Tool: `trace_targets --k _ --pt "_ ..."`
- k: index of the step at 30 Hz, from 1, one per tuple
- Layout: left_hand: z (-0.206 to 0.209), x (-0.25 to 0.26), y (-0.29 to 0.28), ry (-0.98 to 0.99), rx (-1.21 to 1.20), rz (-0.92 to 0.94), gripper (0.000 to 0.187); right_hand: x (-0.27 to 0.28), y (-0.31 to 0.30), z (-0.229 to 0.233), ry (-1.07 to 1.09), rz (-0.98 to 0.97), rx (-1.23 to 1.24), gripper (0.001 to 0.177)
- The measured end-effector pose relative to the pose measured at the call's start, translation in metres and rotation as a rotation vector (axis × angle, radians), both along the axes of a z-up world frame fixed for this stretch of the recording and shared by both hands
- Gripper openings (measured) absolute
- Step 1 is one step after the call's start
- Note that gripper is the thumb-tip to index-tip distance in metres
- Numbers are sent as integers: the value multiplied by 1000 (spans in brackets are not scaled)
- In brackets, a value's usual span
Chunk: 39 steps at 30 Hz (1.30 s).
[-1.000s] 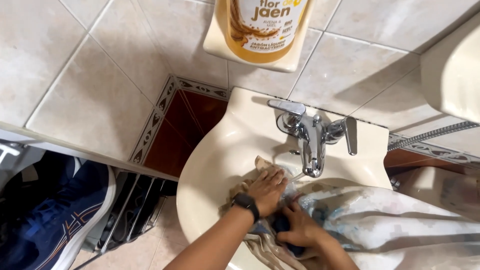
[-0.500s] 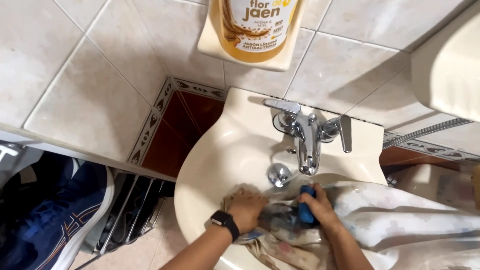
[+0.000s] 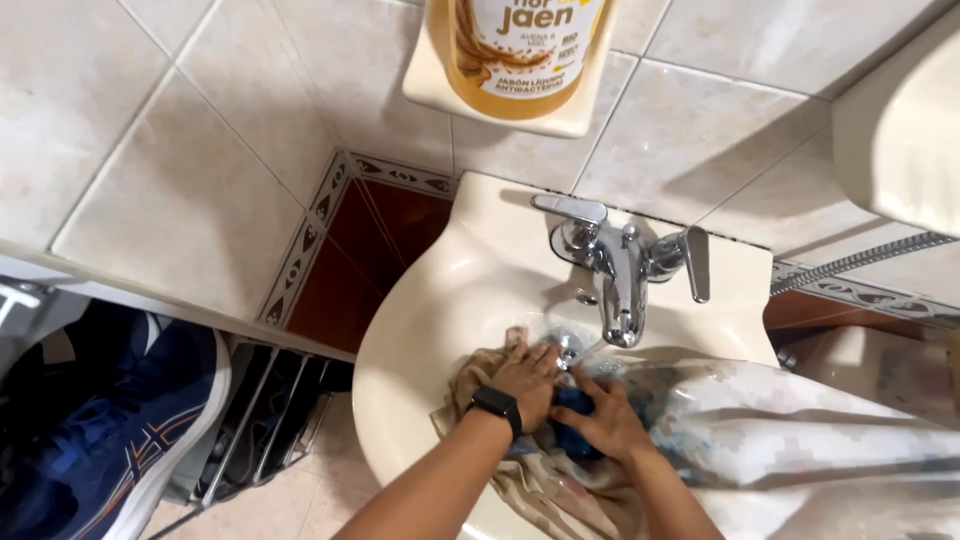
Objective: Hand washing a patterned shower curtain in a bathroom sink using liquid soap and a sponge.
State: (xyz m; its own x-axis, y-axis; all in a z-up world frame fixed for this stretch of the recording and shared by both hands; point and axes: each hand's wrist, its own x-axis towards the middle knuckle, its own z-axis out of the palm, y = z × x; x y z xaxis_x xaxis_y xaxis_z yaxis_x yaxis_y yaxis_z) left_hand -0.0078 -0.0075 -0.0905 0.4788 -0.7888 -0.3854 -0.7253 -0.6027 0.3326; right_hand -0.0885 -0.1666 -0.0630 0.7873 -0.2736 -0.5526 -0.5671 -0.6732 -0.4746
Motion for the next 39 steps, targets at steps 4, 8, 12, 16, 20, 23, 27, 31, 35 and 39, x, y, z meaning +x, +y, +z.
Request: trace_targets --k 4,8,12,16,20,23,27,31,35,39 --pt "30 4 -5 -16 99 -43 54 10 17 20 248 177 -184 105" --pt "39 -5 -5 -5 196 -43 61 9 30 41 379 209 -216 109" --pt "51 -14 17 147 160 38 65 5 28 41 334 196 -252 98" --pt "40 -18 27 301 59 133 70 -6 18 21 300 221 -235 98" --pt "66 -15 15 340 67 209 60 -14 18 34 284 318 -267 90" --pt "53 -17 5 371 56 218 47 -21 7 32 338 276 -218 84" --pt "22 -3 -3 368 -42 224 28 -27 -32 -42 78 79 -19 84" --pt "19 35 -16 31 -302 494 26 0 -39 -31 -328 -373 397 76" --pt "98 42 0 -163 -370 583 30 29 -12 36 -441 -536 722 70" --pt "87 27 29 -189 -363 696 64 30 -26 -3 -347 -746 1008 53"
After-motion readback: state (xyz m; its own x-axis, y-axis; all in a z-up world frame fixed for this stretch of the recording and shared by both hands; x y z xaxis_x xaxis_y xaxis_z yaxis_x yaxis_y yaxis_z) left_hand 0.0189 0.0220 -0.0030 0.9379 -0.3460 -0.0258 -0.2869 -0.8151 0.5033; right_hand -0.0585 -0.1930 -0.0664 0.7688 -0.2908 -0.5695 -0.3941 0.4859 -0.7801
